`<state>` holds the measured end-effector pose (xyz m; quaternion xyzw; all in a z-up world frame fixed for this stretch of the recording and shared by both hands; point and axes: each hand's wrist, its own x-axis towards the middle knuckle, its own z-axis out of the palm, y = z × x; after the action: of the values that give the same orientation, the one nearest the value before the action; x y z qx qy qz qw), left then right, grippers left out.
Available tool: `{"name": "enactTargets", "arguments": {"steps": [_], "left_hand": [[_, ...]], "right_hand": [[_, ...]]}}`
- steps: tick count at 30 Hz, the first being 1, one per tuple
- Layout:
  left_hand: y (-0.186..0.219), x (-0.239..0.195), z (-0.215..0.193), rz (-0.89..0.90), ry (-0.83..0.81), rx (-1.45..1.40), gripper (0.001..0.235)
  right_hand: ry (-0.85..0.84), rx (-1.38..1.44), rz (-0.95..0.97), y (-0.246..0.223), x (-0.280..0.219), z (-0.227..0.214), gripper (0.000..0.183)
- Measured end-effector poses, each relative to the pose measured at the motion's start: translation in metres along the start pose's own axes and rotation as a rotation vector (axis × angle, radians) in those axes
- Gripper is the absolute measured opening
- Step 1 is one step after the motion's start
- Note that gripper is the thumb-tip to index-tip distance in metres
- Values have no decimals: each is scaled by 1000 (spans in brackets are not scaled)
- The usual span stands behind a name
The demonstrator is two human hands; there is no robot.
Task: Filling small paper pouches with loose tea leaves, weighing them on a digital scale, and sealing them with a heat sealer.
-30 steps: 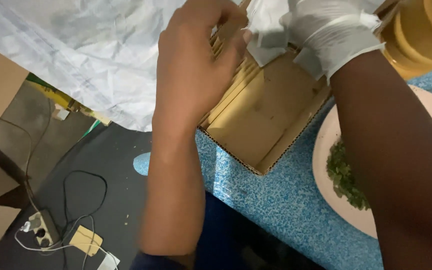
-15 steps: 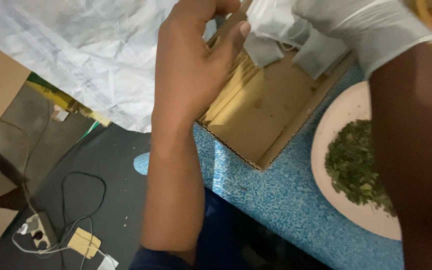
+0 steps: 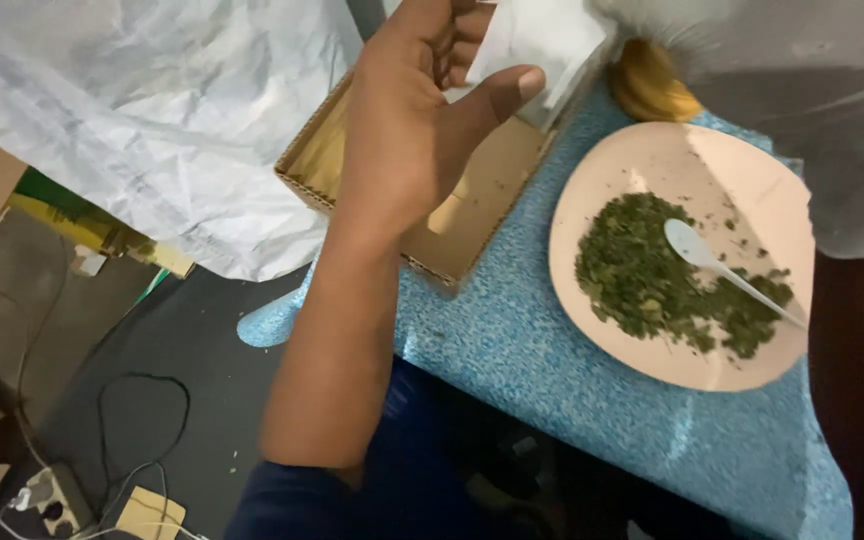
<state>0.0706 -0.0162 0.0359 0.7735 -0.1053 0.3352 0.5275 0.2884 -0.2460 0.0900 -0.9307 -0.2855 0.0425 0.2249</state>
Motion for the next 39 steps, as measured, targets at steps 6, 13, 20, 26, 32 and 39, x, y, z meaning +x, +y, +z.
{"name": "enactTargets", "arguments": {"steps": [6,13,20,26,32,39], "left_hand": [[18,2,32,5,45,-338,24],[37,1,63,-194,74,-473,17],[22,-5,77,-128,-129,-559,23],[33,-4,96,-199,-107,-435,13],[36,-7,108,-199,-118,-273,28],[15,-20,135,-206,-149,-200,17]], "right_hand": [[28,142,55,-67,-94,-27,32],[27,502,129,-107,-128,-17,9],[74,465,33,-81,-136,-14,13],[67,332,-255,-45,-129,-9,19],[230,134,-371,-7,-167,-18,16],[467,173,-161,130,-259,-4,19]]}}
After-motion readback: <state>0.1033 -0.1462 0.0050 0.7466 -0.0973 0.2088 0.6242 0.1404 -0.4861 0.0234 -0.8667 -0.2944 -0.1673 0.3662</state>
